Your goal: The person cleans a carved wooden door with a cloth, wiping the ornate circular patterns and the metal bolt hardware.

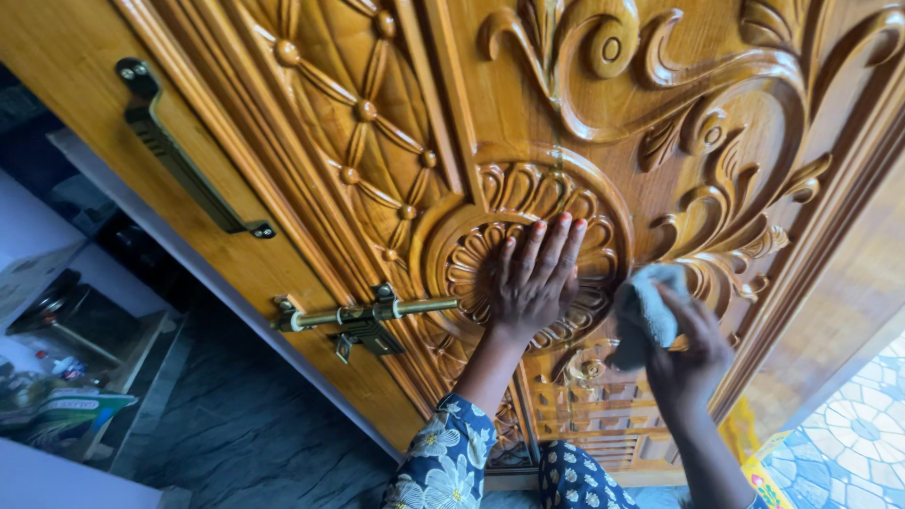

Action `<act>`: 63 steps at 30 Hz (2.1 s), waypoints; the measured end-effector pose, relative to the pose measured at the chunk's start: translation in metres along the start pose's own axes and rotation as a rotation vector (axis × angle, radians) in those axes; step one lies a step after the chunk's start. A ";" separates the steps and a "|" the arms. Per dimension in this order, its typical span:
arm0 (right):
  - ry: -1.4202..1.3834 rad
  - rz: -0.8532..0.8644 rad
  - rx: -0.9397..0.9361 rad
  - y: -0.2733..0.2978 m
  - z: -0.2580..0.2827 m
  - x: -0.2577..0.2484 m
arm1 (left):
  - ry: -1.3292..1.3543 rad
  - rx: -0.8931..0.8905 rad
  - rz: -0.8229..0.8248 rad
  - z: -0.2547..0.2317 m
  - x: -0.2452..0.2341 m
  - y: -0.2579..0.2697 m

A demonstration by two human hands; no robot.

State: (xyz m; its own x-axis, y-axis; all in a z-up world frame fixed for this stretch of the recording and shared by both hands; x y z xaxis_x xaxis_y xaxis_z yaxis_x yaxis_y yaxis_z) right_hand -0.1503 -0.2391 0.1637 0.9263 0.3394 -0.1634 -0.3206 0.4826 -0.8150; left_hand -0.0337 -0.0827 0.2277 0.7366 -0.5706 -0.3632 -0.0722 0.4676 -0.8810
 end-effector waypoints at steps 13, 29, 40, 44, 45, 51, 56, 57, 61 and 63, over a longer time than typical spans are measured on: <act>0.364 -0.207 -0.376 -0.040 0.044 0.014 | -0.054 -0.003 -0.030 -0.001 0.005 0.004; 0.093 -0.085 0.026 -0.014 -0.015 -0.020 | -0.058 -0.023 -0.023 0.000 0.010 0.013; 0.473 -0.182 -0.230 -0.060 -0.007 -0.002 | -0.072 -0.018 -0.031 -0.002 0.010 0.014; 0.184 -0.259 -0.218 -0.071 0.002 -0.003 | -0.073 -0.015 -0.028 -0.002 0.009 0.014; 0.180 -0.239 -0.210 -0.070 -0.001 0.000 | -0.071 -0.015 -0.030 -0.002 0.008 0.014; 0.265 -0.088 -0.270 -0.019 -0.029 0.010 | -0.057 -0.029 -0.038 -0.002 0.009 0.014; 0.166 -0.117 -0.148 -0.010 -0.059 -0.013 | -0.069 -0.026 -0.039 -0.003 0.009 0.013; 0.156 -0.171 -0.088 -0.014 -0.070 -0.021 | -0.071 -0.024 -0.045 -0.003 0.009 0.013; 0.144 -0.308 -0.003 -0.025 -0.092 -0.051 | -0.067 -0.024 -0.047 -0.003 0.009 0.013; 0.186 -0.319 -0.032 -0.024 -0.092 -0.061 | -0.072 -0.024 -0.045 -0.003 0.009 0.014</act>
State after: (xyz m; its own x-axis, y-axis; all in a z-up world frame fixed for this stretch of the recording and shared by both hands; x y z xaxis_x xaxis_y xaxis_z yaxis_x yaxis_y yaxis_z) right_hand -0.1810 -0.3457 0.1419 0.9997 0.0220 0.0064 -0.0058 0.5141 -0.8577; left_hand -0.0296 -0.0833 0.2111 0.7856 -0.5403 -0.3016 -0.0538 0.4259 -0.9032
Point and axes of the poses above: each hand's wrist, its own y-axis away from the middle knuckle, its own x-axis out of the palm, z = x × y, the point moved 8 cm from there along -y, towards the middle knuckle, and after that the axes turned 7 degrees about y, right-handed, at the moved point
